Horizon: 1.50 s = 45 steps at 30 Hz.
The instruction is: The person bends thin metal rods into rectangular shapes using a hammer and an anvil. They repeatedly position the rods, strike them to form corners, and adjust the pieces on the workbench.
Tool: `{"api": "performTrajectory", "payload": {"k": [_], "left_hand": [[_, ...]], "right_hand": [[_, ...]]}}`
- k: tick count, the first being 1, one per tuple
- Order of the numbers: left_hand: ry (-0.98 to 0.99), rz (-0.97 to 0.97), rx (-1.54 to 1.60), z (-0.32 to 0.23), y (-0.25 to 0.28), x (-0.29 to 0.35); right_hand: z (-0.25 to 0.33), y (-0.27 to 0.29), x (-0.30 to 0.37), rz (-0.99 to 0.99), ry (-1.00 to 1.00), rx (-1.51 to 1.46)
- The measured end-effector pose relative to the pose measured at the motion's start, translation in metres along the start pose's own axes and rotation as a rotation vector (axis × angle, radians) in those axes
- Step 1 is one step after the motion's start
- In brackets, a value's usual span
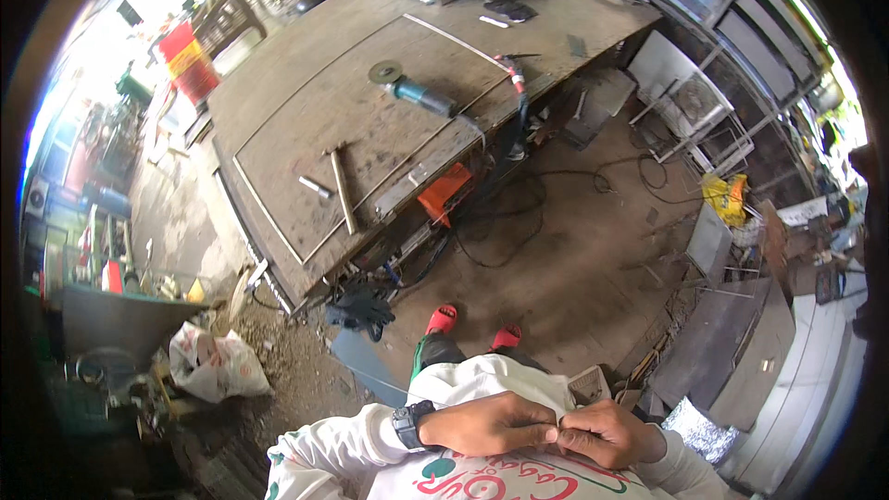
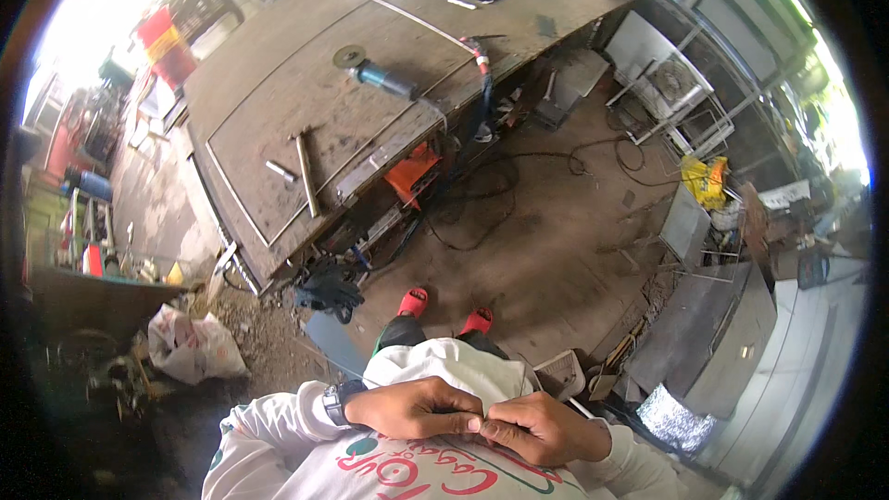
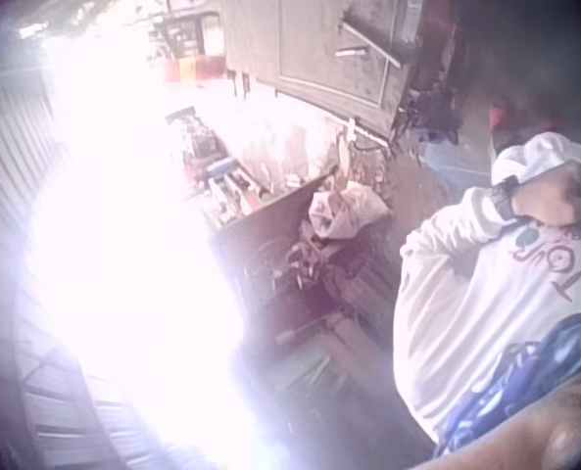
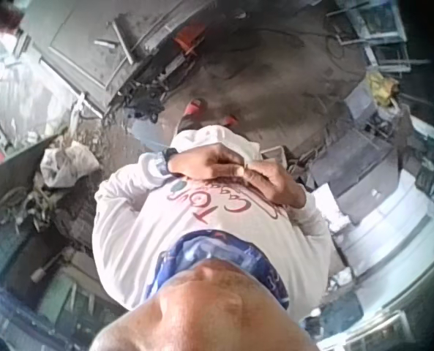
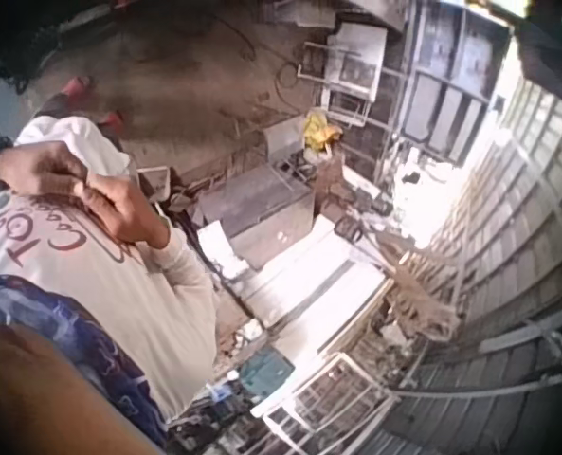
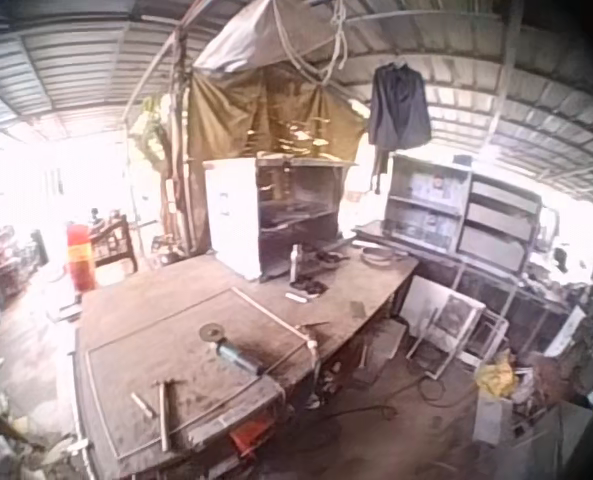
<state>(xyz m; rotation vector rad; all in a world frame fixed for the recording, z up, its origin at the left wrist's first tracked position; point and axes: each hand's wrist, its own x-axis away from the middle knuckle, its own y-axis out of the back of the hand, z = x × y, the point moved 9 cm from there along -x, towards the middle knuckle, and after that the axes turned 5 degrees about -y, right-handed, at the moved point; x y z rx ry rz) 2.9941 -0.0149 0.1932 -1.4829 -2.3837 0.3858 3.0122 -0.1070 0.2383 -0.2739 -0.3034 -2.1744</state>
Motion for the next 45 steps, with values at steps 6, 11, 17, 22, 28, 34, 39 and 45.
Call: {"api": "performTrajectory", "payload": {"k": [6,11,17,22,28,34,39,45], "left_hand": [[0.055,-0.205,-0.048,0.032,-0.027,-0.014],[0.049,-0.304,-0.07,0.029,-0.041,-0.022],[0.0,-0.441,-0.182,0.021,-0.045,-0.027],[-0.147,-0.541,-0.082,0.015,-0.043,-0.017],[-0.268,-0.702,0.09,0.019,-0.009,0.025],[-0.512,-1.003,0.014,0.024,0.019,0.118],[-0.722,-1.318,-0.2,0.005,0.044,0.22],[-0.76,-1.735,-0.078,0.06,0.118,0.336]], "right_hand": [[-0.013,0.013,0.02,0.183,-0.091,0.132],[-0.007,0.019,0.031,0.257,0.021,0.278],[-0.007,0.021,0.036,0.298,0.085,0.472],[-0.004,0.021,0.025,0.357,0.104,0.307],[0.002,0.02,-0.039,0.291,0.237,0.313],[0.103,-0.035,-0.108,0.256,0.785,0.684],[0.173,-0.115,-0.179,0.41,1.19,0.733],[0.162,-0.217,-0.329,0.655,1.176,0.661]]}}
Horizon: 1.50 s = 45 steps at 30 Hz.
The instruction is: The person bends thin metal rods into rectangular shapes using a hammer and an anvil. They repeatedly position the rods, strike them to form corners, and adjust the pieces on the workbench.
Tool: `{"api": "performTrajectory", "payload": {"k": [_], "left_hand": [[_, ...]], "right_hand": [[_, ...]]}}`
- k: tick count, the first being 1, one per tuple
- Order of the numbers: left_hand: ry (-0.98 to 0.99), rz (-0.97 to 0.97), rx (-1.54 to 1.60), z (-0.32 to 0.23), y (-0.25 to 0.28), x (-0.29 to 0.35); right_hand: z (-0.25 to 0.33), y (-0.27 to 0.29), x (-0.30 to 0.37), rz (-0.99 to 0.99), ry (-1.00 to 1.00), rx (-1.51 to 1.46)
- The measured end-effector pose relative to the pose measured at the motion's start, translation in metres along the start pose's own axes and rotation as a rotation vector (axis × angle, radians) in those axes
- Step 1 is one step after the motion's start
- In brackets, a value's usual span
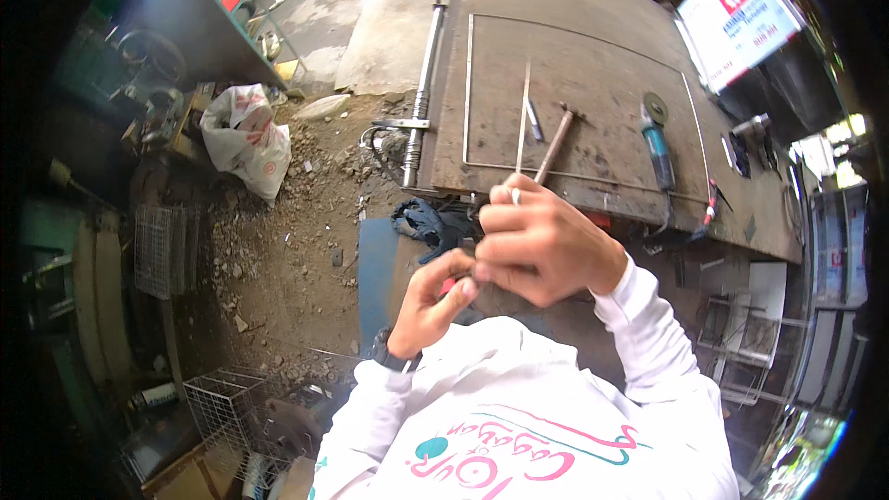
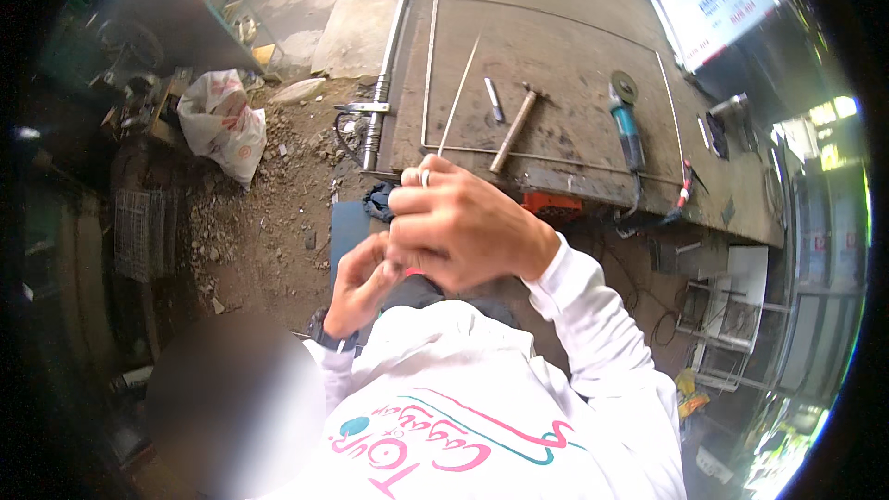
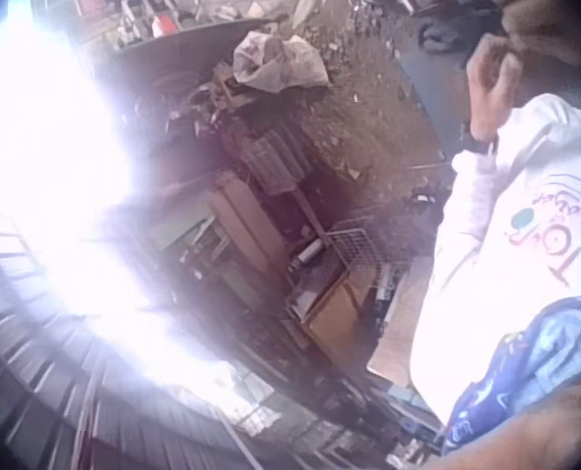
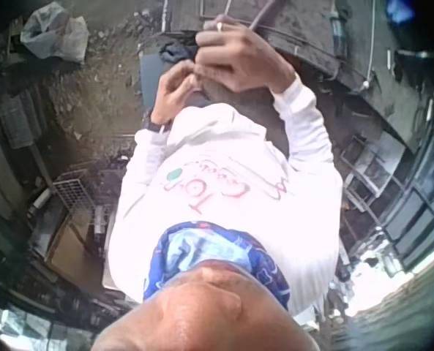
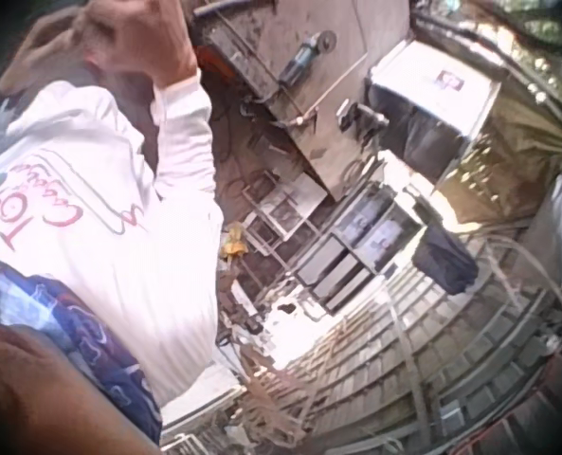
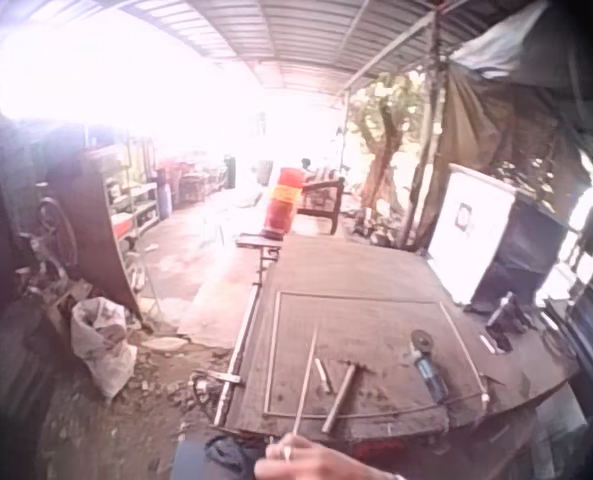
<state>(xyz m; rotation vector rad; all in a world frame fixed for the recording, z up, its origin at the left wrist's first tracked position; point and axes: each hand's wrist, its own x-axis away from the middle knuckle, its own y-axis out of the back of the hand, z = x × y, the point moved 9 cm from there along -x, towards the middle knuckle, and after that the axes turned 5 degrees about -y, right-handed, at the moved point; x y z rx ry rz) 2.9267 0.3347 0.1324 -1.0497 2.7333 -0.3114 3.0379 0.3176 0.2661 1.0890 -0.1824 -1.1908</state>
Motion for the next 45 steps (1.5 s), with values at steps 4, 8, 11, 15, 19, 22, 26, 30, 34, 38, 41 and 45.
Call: {"api": "performTrajectory", "payload": {"k": [4,8,11,15,19,22,26,30,34,38,41,45], "left_hand": [[-0.037,-0.16,-0.028,0.043,0.059,-0.032],[-0.053,-0.225,-0.054,0.04,0.079,-0.03],[-0.045,-0.221,-0.15,0.014,0.083,-0.028],[0.003,-0.122,-0.24,-0.06,0.062,-0.027],[0.136,-0.022,-0.181,-0.105,0.005,-0.028],[0.127,0.055,-0.216,-0.099,-0.028,-0.02],[0.136,0.098,-0.198,-0.08,-0.06,-0.016],[0.192,0.032,-0.072,-0.058,-0.079,-0.009],[0.177,0.087,-0.113,-0.041,-0.08,-0.002],[0.188,0.072,-0.043,-0.03,-0.084,0.001],[0.241,0.062,-0.075,-0.03,-0.078,0.0],[0.223,0.106,-0.157,-0.029,-0.068,-0.001]], "right_hand": [[-0.078,-0.064,-0.032,0.101,-0.063,-0.061],[-0.102,-0.079,-0.044,0.095,-0.061,-0.29],[-0.106,-0.077,-0.054,0.286,-0.115,-0.435],[-0.068,-0.04,-0.069,0.443,-0.033,-0.532],[-0.027,-0.002,-0.055,0.562,0.057,-0.618],[-0.024,0.002,-0.025,0.828,-0.145,-0.781],[-0.024,-0.007,0.026,1.068,-0.313,-0.863],[-0.033,-0.01,0.054,1.072,-0.418,-0.964],[-0.033,-0.018,0.065,1.136,-0.396,-0.83],[-0.036,-0.019,0.065,1.07,-0.425,-0.851],[-0.041,-0.025,0.071,1.09,-0.481,-0.916],[-0.042,-0.03,0.069,1.028,-0.486,-0.916]]}}
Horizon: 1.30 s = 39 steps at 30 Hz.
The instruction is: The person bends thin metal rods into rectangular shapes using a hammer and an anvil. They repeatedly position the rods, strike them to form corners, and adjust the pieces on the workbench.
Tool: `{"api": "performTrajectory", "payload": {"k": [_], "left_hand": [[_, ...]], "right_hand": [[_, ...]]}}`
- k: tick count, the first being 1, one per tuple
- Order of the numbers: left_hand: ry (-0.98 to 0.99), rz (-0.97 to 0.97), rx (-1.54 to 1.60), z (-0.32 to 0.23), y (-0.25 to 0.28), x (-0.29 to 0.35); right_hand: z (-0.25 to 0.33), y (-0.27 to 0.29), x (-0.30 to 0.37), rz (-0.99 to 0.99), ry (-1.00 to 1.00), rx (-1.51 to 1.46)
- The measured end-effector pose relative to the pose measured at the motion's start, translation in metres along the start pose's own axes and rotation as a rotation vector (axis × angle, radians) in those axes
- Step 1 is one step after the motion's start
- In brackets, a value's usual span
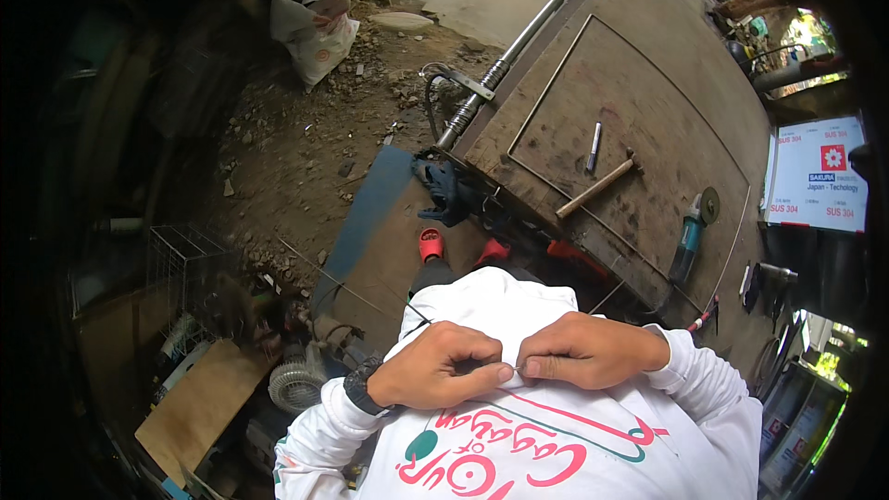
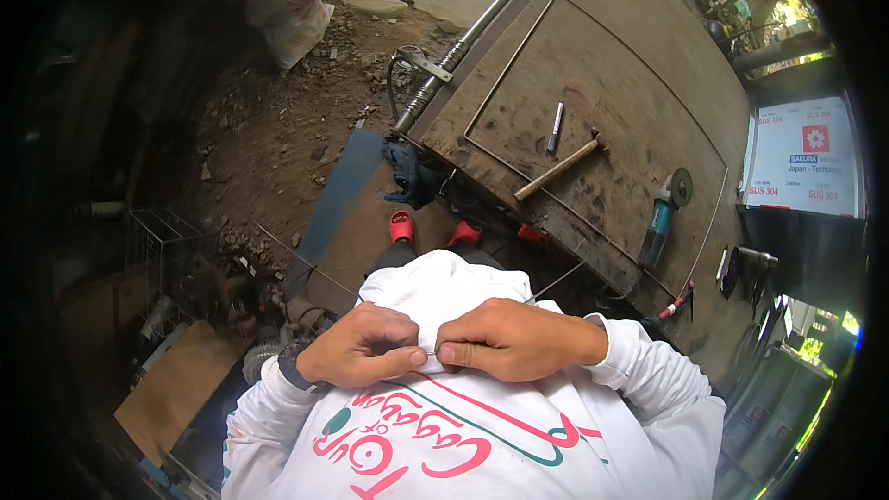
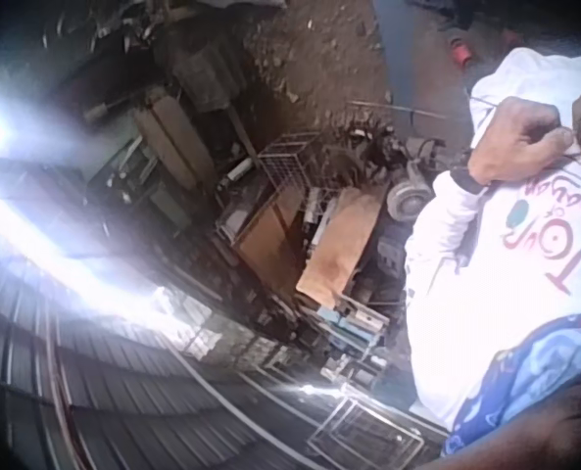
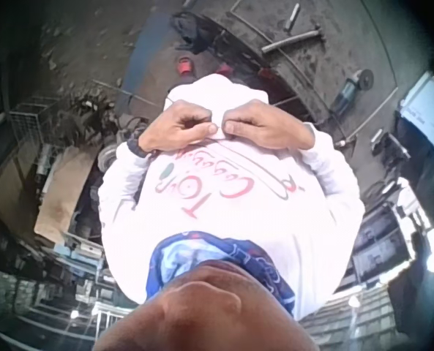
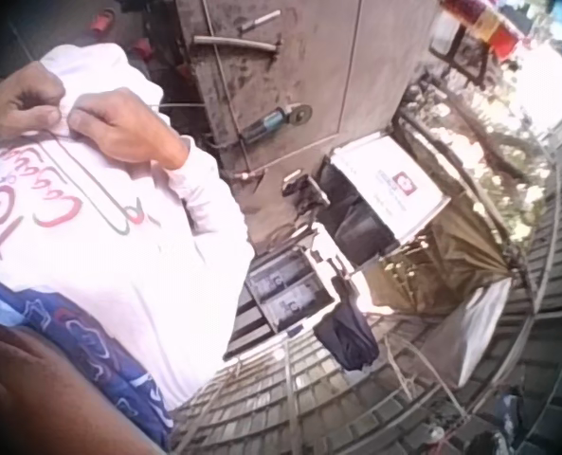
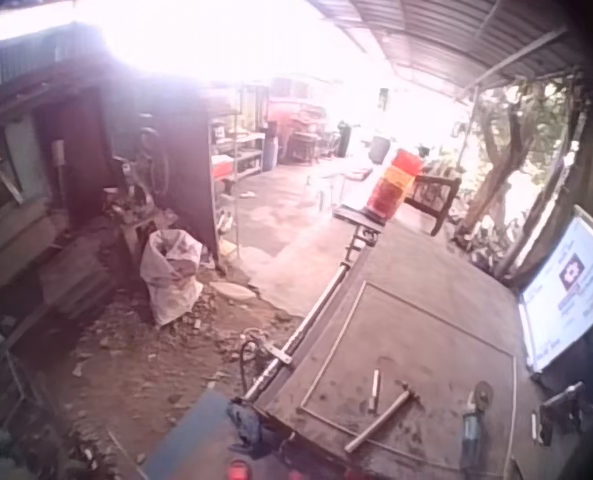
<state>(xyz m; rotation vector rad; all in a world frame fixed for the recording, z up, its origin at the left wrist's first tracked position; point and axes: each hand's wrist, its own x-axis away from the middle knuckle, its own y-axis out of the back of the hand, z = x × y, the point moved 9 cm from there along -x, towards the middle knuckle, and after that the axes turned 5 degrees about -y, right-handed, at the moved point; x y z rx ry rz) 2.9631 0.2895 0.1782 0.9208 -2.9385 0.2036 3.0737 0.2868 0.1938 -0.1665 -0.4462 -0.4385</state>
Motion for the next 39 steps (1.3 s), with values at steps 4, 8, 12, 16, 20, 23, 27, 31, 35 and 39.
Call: {"api": "performTrajectory", "payload": {"k": [4,8,12,16,20,23,27,31,35,39], "left_hand": [[0.049,0.073,0.029,0.001,0.002,0.0],[0.058,0.069,0.117,0.001,0.001,0.002],[0.122,0.126,0.113,0.004,0.004,0.002],[0.146,0.151,0.079,0.008,0.004,0.002],[0.076,0.084,0.032,-0.001,0.001,0.006],[0.097,0.092,0.005,-0.01,0.001,0.006],[0.142,0.087,-0.017,-0.012,-0.001,0.007],[0.147,0.048,-0.086,-0.017,0.0,0.006],[0.232,0.111,-0.105,-0.02,-0.002,0.005],[0.167,0.123,0.083,-0.015,0.001,0.001]], "right_hand": [[0.005,0.004,0.0,-0.096,0.037,0.043],[0.01,0.002,-0.005,-0.142,0.078,0.046],[0.005,0.0,-0.007,-0.187,0.043,0.077],[-0.001,-0.003,-0.007,-0.237,-0.001,0.128],[0.008,-0.005,-0.001,-0.277,-0.042,0.141],[0.013,-0.005,0.002,-0.328,-0.035,0.136],[0.018,-0.006,0.006,-0.331,-0.056,0.207],[0.019,-0.006,0.01,-0.362,-0.06,0.282],[0.022,-0.005,0.014,-0.387,-0.121,0.378],[0.028,0.001,0.019,-0.442,0.023,0.324]]}}
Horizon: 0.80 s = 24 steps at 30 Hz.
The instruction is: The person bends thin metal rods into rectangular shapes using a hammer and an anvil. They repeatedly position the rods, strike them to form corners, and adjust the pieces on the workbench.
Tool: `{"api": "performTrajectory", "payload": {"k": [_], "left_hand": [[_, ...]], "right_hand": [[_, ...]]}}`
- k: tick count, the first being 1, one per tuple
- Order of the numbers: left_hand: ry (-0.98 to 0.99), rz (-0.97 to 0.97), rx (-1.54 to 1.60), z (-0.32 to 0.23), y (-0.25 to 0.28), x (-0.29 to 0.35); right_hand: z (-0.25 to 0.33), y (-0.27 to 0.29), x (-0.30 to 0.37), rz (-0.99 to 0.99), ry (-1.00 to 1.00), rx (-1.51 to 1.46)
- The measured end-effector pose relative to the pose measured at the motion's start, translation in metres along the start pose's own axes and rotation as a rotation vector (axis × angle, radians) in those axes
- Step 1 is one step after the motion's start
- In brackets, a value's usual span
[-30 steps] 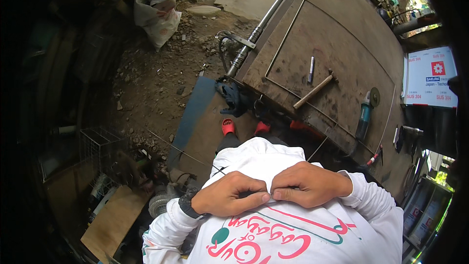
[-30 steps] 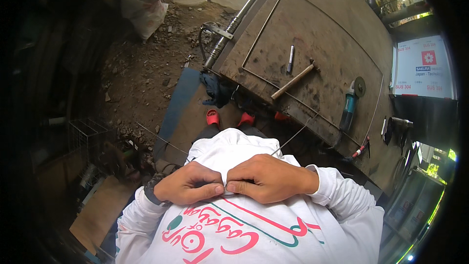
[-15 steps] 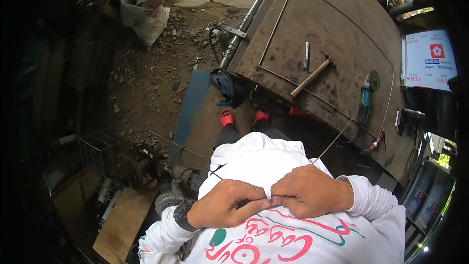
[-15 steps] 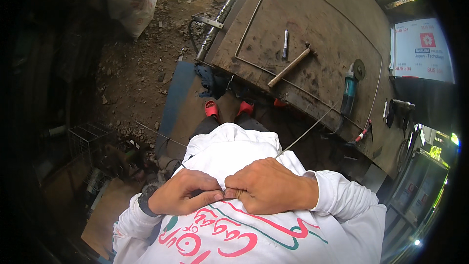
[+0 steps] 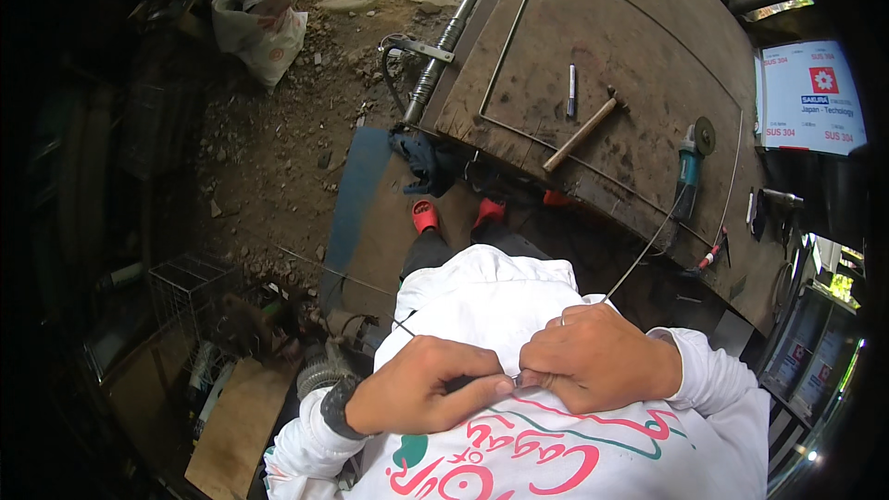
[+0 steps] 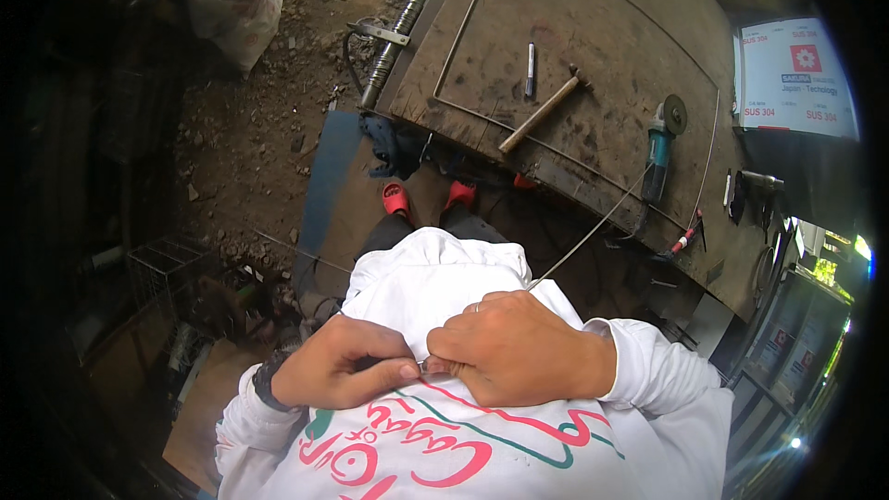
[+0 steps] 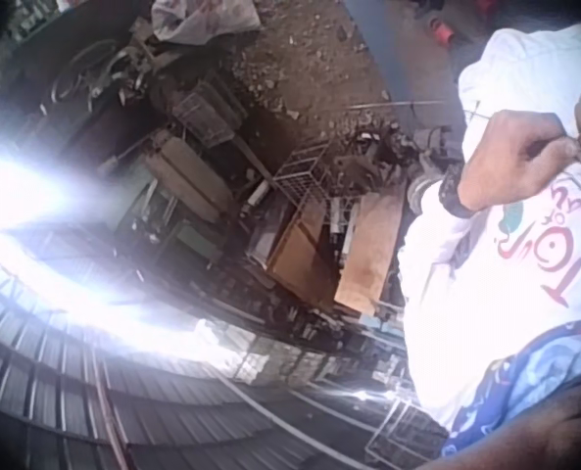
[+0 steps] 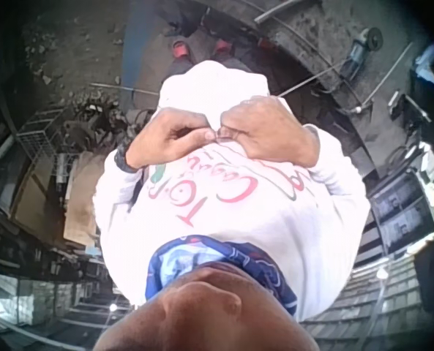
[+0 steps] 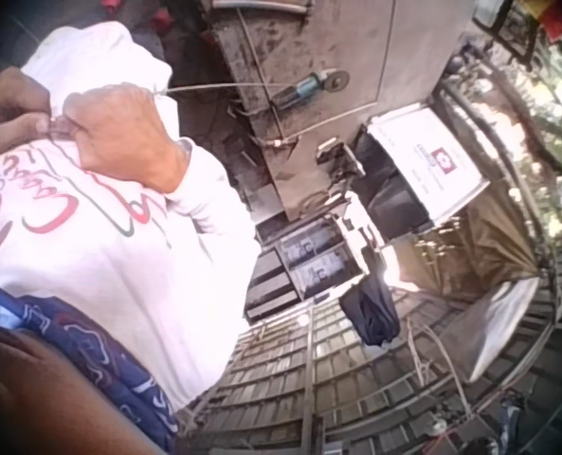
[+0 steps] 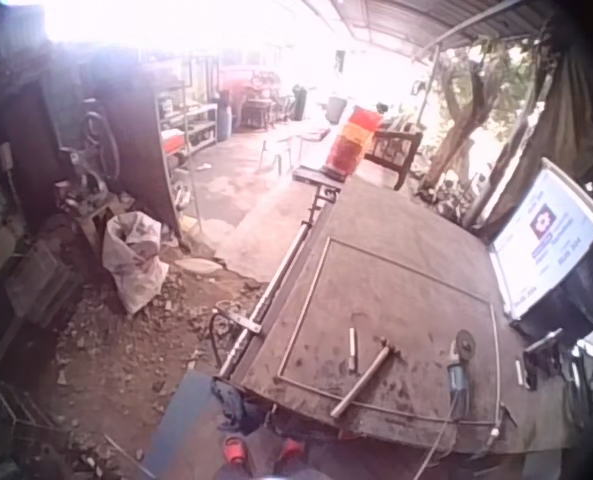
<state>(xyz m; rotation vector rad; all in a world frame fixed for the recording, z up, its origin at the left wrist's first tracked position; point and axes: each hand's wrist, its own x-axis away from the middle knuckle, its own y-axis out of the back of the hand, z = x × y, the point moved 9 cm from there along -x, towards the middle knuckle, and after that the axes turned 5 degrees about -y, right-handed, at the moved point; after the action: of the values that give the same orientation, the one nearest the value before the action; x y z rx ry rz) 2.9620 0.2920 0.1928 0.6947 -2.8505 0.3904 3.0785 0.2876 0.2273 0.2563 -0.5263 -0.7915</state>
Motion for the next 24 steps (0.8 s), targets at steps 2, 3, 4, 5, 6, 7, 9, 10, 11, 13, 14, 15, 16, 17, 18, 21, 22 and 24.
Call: {"api": "performTrajectory", "payload": {"k": [2,3,4,5,6,7,9,10,11,13,14,15,16,17,18,21,22,24], "left_hand": [[-0.012,0.033,0.125,0.009,0.002,-0.002],[-0.024,0.043,0.171,0.016,0.002,-0.003],[-0.033,0.056,0.22,0.019,0.002,-0.003],[-0.051,0.071,0.22,0.018,0.003,-0.005],[-0.07,0.08,0.183,0.016,0.004,-0.007],[-0.094,0.087,0.147,0.013,0.005,-0.009],[-0.13,0.083,0.086,0.011,0.006,-0.015],[-0.14,0.077,0.06,0.011,0.006,-0.021],[-0.15,0.071,0.034,0.011,0.006,-0.024],[-0.059,0.099,0.097,0.02,0.006,-0.022],[-0.015,0.112,0.127,0.025,0.006,-0.02],[-0.019,0.129,0.138,0.028,0.004,-0.021],[-0.021,0.142,0.152,0.033,0.0,-0.021],[-0.023,0.156,0.166,0.036,-0.003,-0.021],[-0.011,0.155,0.157,0.038,-0.004,-0.022],[0.013,0.171,0.107,0.042,-0.003,-0.025],[0.014,0.173,0.075,0.042,-0.001,-0.026],[0.042,0.173,0.035,0.044,0.002,-0.029]], "right_hand": [[-0.004,0.004,0.002,-0.01,0.006,0.002],[-0.008,0.004,0.003,0.016,-0.016,-0.014],[-0.012,0.003,0.005,0.039,-0.042,-0.035],[-0.016,0.001,0.006,0.063,-0.068,-0.055],[-0.018,0.0,0.006,0.066,-0.087,-0.118],[-0.019,-0.001,0.006,0.071,-0.106,-0.177],[-0.019,-0.002,0.004,0.066,-0.116,-0.262],[-0.019,-0.003,0.0,0.053,-0.107,-0.291],[-0.019,-0.004,-0.002,0.039,-0.098,-0.32],[-0.023,-0.005,-0.001,0.008,-0.094,-0.334],[-0.025,-0.003,-0.001,-0.007,-0.091,-0.339],[-0.026,-0.004,0.0,0.021,-0.101,-0.321],[-0.028,-0.005,0.001,0.054,-0.112,-0.305],[-0.029,-0.007,0.002,0.087,-0.123,-0.289],[-0.031,-0.008,0.002,0.093,-0.13,-0.298],[-0.04,-0.016,0.003,0.086,-0.181,-0.352],[-0.043,-0.019,0.003,0.077,-0.207,-0.385],[-0.051,-0.025,0.002,0.087,-0.263,-0.415]]}}
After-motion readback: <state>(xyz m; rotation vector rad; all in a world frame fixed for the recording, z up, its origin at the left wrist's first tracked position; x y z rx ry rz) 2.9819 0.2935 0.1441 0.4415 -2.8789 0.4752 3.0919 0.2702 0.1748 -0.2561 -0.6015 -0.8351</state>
